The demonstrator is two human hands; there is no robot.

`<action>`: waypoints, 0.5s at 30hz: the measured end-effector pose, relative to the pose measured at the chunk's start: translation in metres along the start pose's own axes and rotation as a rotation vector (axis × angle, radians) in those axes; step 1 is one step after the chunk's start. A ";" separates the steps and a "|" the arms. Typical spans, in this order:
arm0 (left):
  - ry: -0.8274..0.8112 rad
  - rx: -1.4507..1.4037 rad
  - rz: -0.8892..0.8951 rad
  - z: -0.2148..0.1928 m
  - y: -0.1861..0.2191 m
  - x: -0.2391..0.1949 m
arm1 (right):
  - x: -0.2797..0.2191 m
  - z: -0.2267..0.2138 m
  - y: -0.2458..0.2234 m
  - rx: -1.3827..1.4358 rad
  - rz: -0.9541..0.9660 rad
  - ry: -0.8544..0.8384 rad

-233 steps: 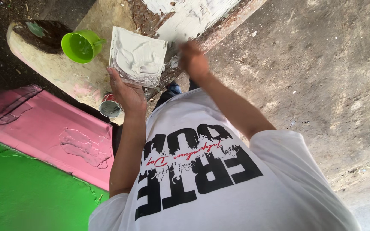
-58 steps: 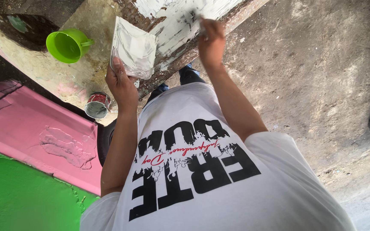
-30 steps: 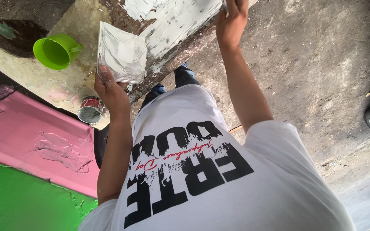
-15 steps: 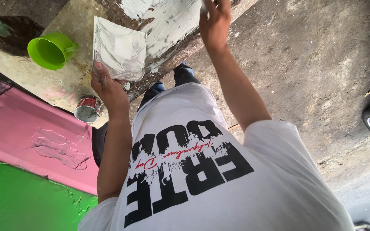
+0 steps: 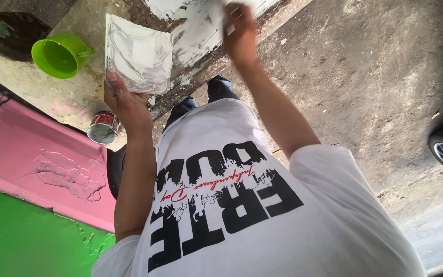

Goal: The person uses a putty knife to apply white plaster to a low concrete wall, repeatedly scooping material from a plastic container and smoothing it onto the surface. The person also pours liquid from a small can into the container and mixes it with the plaster.

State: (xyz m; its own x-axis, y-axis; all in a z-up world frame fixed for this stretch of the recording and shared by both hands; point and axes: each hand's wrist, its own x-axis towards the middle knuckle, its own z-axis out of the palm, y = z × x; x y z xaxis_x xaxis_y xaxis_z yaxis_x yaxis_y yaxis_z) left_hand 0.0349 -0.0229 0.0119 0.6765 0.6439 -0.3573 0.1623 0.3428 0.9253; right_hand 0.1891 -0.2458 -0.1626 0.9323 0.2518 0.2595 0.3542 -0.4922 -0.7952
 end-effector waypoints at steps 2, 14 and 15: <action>0.032 -0.002 -0.005 -0.006 -0.001 0.000 | 0.026 -0.008 0.034 -0.341 -0.087 0.142; 0.285 0.153 -0.004 -0.039 -0.018 -0.008 | -0.068 0.061 -0.091 0.206 -0.190 -0.214; 0.286 0.114 0.007 -0.044 -0.018 -0.007 | -0.055 0.055 -0.082 0.222 -0.133 -0.192</action>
State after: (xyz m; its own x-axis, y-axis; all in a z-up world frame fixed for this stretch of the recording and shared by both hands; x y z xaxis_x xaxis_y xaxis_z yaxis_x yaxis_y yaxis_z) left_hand -0.0042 -0.0038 -0.0077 0.4513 0.8178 -0.3572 0.2490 0.2690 0.9304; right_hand 0.1053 -0.1737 -0.1416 0.8409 0.4644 0.2780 0.4280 -0.2562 -0.8667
